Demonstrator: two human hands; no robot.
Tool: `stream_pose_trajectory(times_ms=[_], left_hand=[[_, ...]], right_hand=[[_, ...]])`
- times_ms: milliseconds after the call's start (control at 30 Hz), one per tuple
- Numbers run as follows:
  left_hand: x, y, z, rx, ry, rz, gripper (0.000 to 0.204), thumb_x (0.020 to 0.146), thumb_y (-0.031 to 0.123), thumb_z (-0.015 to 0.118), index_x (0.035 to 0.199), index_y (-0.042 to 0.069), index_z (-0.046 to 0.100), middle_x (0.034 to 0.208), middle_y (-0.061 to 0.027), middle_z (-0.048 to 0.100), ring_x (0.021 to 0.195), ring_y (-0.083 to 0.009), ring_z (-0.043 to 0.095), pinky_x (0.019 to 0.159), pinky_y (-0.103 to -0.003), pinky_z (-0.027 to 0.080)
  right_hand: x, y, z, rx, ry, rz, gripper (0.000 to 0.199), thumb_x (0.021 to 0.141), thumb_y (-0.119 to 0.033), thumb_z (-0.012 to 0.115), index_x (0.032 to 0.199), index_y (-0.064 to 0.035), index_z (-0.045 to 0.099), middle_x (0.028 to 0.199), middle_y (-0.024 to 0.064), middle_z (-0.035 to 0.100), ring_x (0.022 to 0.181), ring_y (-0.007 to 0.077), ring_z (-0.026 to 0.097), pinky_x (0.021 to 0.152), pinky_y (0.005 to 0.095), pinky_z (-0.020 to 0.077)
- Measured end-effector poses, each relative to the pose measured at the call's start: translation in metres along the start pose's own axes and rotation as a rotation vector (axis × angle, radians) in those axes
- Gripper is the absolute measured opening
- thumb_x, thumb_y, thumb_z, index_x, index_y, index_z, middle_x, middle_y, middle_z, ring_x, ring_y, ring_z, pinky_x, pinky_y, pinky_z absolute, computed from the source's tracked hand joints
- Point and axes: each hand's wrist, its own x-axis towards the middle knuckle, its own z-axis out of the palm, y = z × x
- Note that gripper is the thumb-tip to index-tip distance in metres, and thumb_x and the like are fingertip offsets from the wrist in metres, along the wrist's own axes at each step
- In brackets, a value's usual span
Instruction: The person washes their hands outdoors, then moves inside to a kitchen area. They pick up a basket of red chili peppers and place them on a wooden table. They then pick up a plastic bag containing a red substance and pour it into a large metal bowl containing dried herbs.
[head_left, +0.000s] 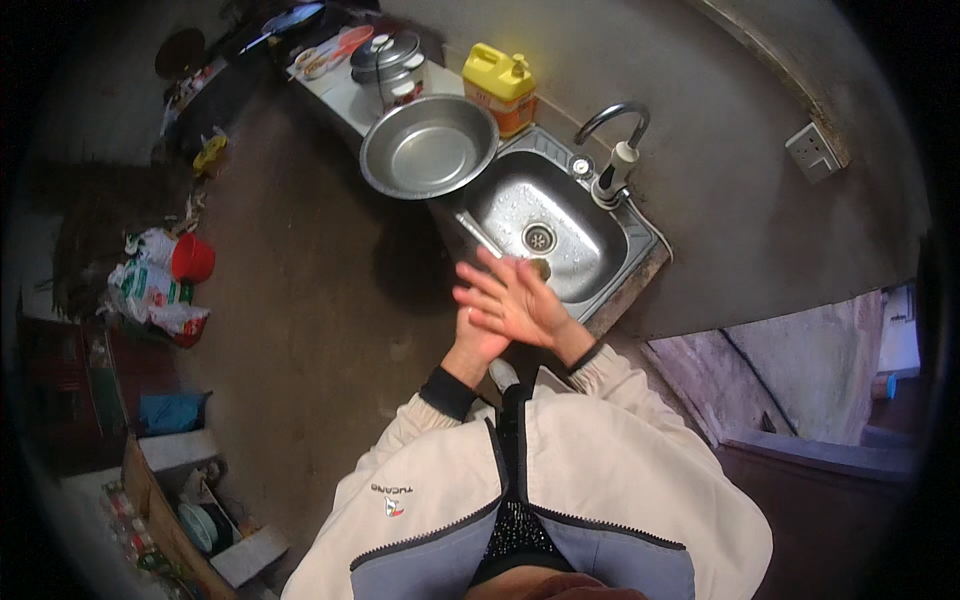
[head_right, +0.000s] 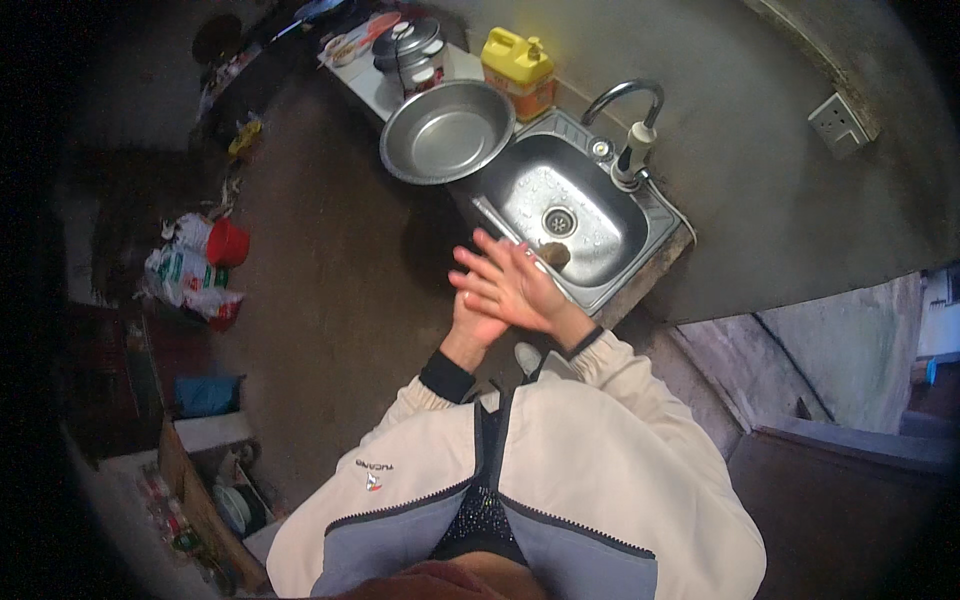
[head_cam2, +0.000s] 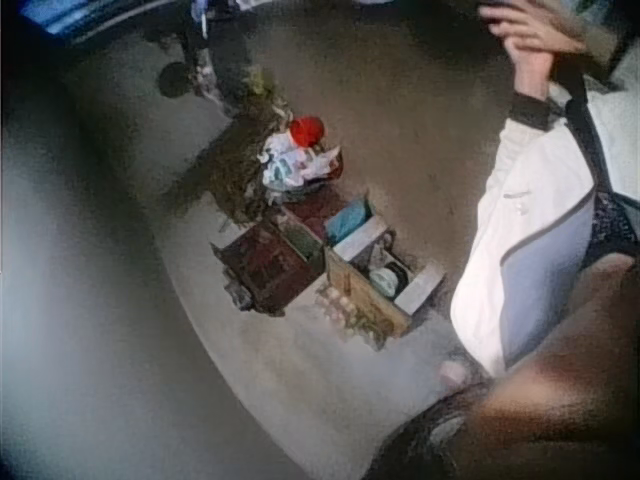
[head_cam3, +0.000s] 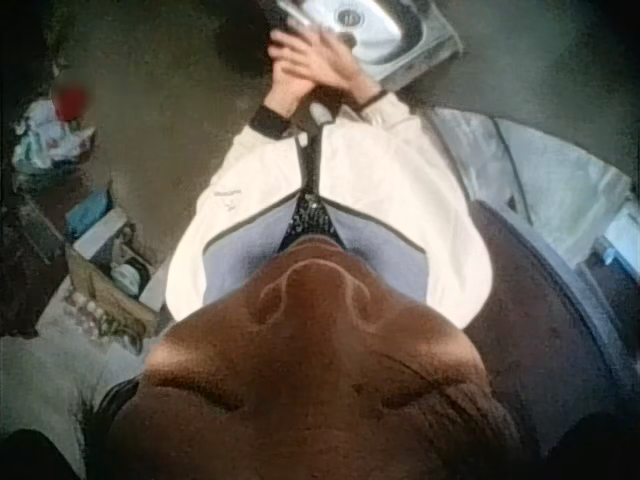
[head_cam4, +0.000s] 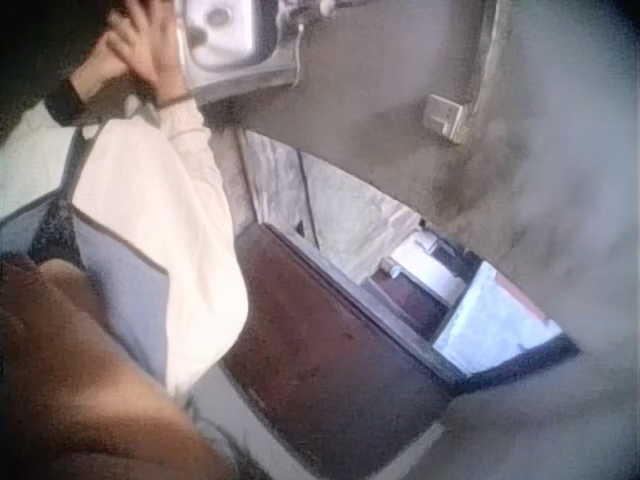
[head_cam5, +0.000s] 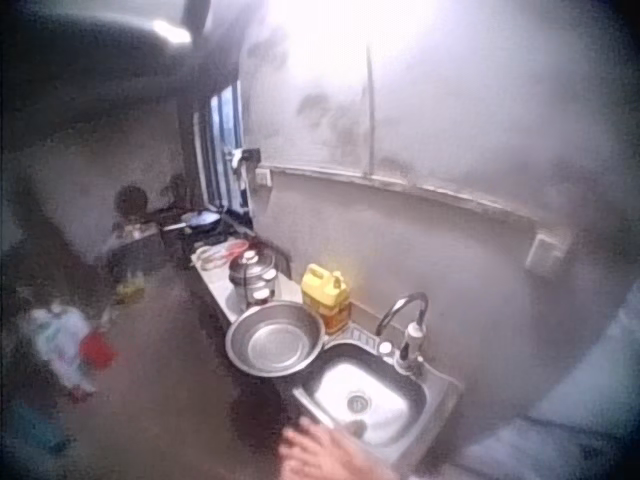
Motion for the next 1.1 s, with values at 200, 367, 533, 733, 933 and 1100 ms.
stream_pose_trajectory(times_ms=[200, 367, 533, 733, 933, 1100], left_hand=[[0.021, 0.005, -0.003, 0.185, 0.283, -0.100, 0.045, 0.103, 0.039, 0.035, 0.136, 0.010, 0.048, 0.137, -0.0077, 0.052, 0.125, -0.0221, 0.050, 0.104, -0.040, 0.042], [0.034, -0.015, 0.018, 0.220, 0.108, -0.401, 0.052, 0.105, 0.046, 0.028, 0.142, 0.011, 0.039, 0.136, -0.0157, 0.051, 0.120, -0.0316, 0.055, 0.101, -0.051, 0.047], [0.063, -0.006, 0.044, 0.543, -0.038, -0.661, 0.055, 0.104, 0.048, 0.025, 0.148, 0.015, 0.029, 0.131, -0.0207, 0.054, 0.101, -0.0346, 0.066, 0.081, -0.044, 0.058], [0.119, 0.006, 0.037, 0.901, 0.177, -0.492, 0.026, 0.097, 0.016, 0.056, 0.114, -0.005, 0.058, 0.098, -0.0146, 0.067, 0.085, -0.0238, 0.070, 0.064, -0.031, 0.061], [0.263, 0.057, 0.112, 1.283, 0.011, 0.130, 0.028, 0.098, 0.031, 0.057, 0.105, 0.005, 0.063, 0.082, -0.0013, 0.062, 0.065, -0.0091, 0.058, 0.051, -0.025, 0.048], [0.314, 0.077, 0.152, 1.339, 0.062, 0.484, 0.040, 0.100, 0.030, 0.050, 0.126, 0.000, 0.053, 0.098, -0.0054, 0.062, 0.083, -0.0139, 0.062, 0.070, -0.028, 0.053]], right_hand=[[-0.032, -0.030, -0.039, -1.873, 0.254, -0.645, 0.041, 0.101, -0.029, 0.046, 0.136, -0.0087, 0.053, 0.139, 0.0135, 0.051, 0.128, 0.0228, 0.050, 0.104, 0.0429, 0.0412], [-0.038, -0.062, -0.070, -1.371, 0.536, -0.557, 0.042, 0.100, -0.027, 0.049, 0.137, -0.0063, 0.051, 0.133, 0.0107, 0.056, 0.123, 0.0240, 0.053, 0.105, 0.0393, 0.0401], [-0.077, -0.095, -0.095, -0.928, 0.496, 0.025, 0.032, 0.097, -0.027, 0.059, 0.118, -0.0032, 0.062, 0.105, 0.0049, 0.068, 0.093, 0.0155, 0.066, 0.077, 0.0303, 0.0563], [-0.080, -0.139, -0.092, -0.709, 0.729, -0.375, 0.025, 0.097, -0.018, 0.055, 0.115, -0.0013, 0.062, 0.105, 0.0090, 0.067, 0.091, 0.0197, 0.067, 0.077, 0.0358, 0.0588], [-0.046, -0.235, -0.060, -0.597, 0.552, -0.682, 0.026, 0.099, -0.017, 0.053, 0.118, -0.0012, 0.057, 0.114, 0.0116, 0.064, 0.098, 0.0215, 0.066, 0.079, 0.0389, 0.0588], [-0.007, -0.289, -0.075, -0.489, 0.499, -0.936, 0.026, 0.098, -0.017, 0.056, 0.119, -0.0017, 0.055, 0.118, 0.0132, 0.063, 0.103, 0.0249, 0.064, 0.087, 0.0432, 0.0554]])
